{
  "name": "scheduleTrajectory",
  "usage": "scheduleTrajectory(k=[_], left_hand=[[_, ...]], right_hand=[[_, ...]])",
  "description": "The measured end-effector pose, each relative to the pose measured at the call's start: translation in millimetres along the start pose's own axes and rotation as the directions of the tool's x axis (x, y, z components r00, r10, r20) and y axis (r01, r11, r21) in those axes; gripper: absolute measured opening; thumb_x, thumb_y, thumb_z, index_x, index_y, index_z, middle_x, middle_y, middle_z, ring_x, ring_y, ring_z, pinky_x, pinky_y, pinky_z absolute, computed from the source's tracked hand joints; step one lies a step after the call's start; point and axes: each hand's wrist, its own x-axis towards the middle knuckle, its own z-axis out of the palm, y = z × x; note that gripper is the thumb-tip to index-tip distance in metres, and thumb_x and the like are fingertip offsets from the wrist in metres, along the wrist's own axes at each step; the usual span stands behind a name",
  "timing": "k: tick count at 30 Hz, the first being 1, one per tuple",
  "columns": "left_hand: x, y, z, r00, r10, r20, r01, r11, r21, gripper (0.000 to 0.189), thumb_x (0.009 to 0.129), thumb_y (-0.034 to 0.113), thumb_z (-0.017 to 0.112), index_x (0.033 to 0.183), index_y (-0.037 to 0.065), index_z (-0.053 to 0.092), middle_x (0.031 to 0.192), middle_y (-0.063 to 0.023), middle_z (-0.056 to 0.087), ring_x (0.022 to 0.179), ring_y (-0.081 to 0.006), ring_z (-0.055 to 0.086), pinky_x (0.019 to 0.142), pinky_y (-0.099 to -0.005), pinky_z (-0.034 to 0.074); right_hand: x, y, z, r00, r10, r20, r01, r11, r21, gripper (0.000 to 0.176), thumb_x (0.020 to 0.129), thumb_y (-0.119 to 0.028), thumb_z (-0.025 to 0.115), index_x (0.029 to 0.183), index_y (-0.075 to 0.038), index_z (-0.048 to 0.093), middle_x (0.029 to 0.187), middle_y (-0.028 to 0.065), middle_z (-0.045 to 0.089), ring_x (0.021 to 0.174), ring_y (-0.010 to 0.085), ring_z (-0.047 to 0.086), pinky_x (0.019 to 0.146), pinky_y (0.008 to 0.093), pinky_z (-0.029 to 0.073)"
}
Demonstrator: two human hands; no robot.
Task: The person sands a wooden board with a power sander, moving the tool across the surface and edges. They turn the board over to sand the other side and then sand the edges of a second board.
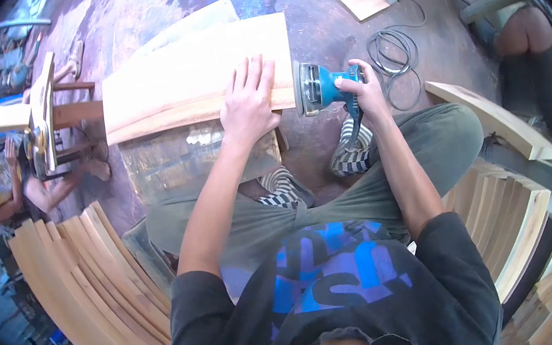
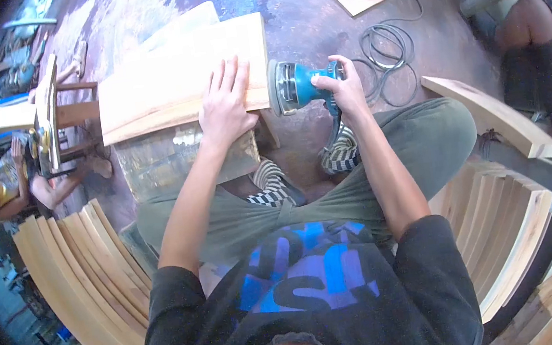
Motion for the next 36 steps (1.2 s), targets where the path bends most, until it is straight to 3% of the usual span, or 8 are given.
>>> scheduleTrajectory(k=[4, 5, 11, 14, 20, 26, 29, 36], left_hand=[[0, 1, 3, 1.000, -0.009, 0.017, 0.009, 1.000, -0.025, 0.106, 0.060, 0.014, 0.082, 0.159, 0.005, 0.046, 0.163, -0.0223, 0.046, 0.151, -0.0456, 0.043, 0.124, -0.0544, 0.037], [1, 2, 4, 1.000, -0.012, 0.015, 0.012, 1.000, -0.020, 0.107, 0.060, 0.014, 0.083, 0.160, 0.004, 0.045, 0.164, -0.0230, 0.046, 0.151, -0.0464, 0.042, 0.125, -0.0542, 0.037], [4, 6, 3, 0.999, -0.004, 0.042, 0.006, 0.999, -0.037, 0.109, 0.058, 0.012, 0.084, 0.159, 0.000, 0.044, 0.163, -0.0270, 0.045, 0.152, -0.0482, 0.040, 0.126, -0.0540, 0.035], [6, 7, 3, 0.998, 0.006, 0.068, -0.006, 1.000, 0.003, 0.110, 0.058, 0.013, 0.085, 0.159, -0.001, 0.042, 0.163, -0.0278, 0.044, 0.152, -0.0484, 0.040, 0.126, -0.0542, 0.035], [6, 6, 8, 0.998, 0.018, 0.068, -0.019, 1.000, 0.020, 0.108, 0.065, 0.021, 0.087, 0.160, -0.002, 0.041, 0.165, -0.0281, 0.041, 0.153, -0.0500, 0.038, 0.126, -0.0548, 0.034], [8, 7, 9, 0.998, 0.037, 0.053, -0.039, 0.999, 0.025, 0.106, 0.071, 0.027, 0.087, 0.161, -0.003, 0.039, 0.166, -0.0286, 0.040, 0.153, -0.0506, 0.037, 0.127, -0.0549, 0.033], [6, 7, 13, 0.999, 0.022, 0.039, -0.023, 1.000, 0.013, 0.111, 0.060, 0.018, 0.084, 0.161, -0.002, 0.040, 0.164, -0.0289, 0.042, 0.153, -0.0487, 0.038, 0.126, -0.0577, 0.031], [8, 6, 14, 0.998, 0.057, 0.016, -0.057, 0.998, 0.023, 0.111, 0.060, 0.017, 0.082, 0.161, -0.002, 0.039, 0.165, -0.0293, 0.040, 0.153, -0.0490, 0.038, 0.125, -0.0581, 0.032]], right_hand=[[12, 12, -2, 0.997, -0.079, -0.016, 0.079, 0.997, 0.006, 0.075, 0.074, -0.018, 0.090, 0.141, -0.014, 0.056, 0.115, 0.0102, 0.059, 0.094, 0.0212, 0.064, 0.065, 0.0351, 0.055], [10, 12, -3, 0.998, -0.059, -0.019, 0.060, 0.997, 0.038, 0.075, 0.072, -0.019, 0.091, 0.139, -0.012, 0.058, 0.115, 0.0089, 0.059, 0.100, 0.0219, 0.062, 0.078, 0.0357, 0.056], [7, 24, -9, 0.989, -0.146, 0.000, 0.146, 0.989, -0.013, 0.075, 0.070, -0.020, 0.091, 0.137, -0.011, 0.059, 0.116, 0.0088, 0.061, 0.105, 0.0224, 0.061, 0.094, 0.0361, 0.052], [-17, 31, -18, 0.991, -0.129, 0.032, 0.132, 0.983, -0.129, 0.075, 0.070, -0.020, 0.091, 0.137, -0.010, 0.059, 0.117, 0.0084, 0.062, 0.108, 0.0231, 0.061, 0.096, 0.0364, 0.052], [-51, 24, -25, 0.996, -0.033, 0.082, 0.034, 0.999, -0.003, 0.072, 0.071, -0.019, 0.089, 0.135, -0.010, 0.060, 0.120, 0.0126, 0.064, 0.114, 0.0245, 0.062, 0.102, 0.0379, 0.050], [-41, 23, -29, 0.983, -0.127, 0.134, 0.138, 0.987, -0.078, 0.070, 0.070, -0.022, 0.088, 0.134, -0.012, 0.061, 0.119, 0.0129, 0.066, 0.114, 0.0261, 0.064, 0.103, 0.0388, 0.049], [-33, 18, -25, 0.988, -0.114, 0.106, 0.121, 0.991, -0.061, 0.071, 0.069, -0.023, 0.088, 0.134, -0.012, 0.061, 0.118, 0.0121, 0.066, 0.113, 0.0266, 0.064, 0.102, 0.0388, 0.050], [-26, 27, -27, 0.983, -0.145, 0.115, 0.157, 0.983, -0.097, 0.074, 0.068, -0.022, 0.088, 0.136, -0.011, 0.059, 0.123, 0.0164, 0.066, 0.116, 0.0303, 0.064, 0.103, 0.0400, 0.050]])
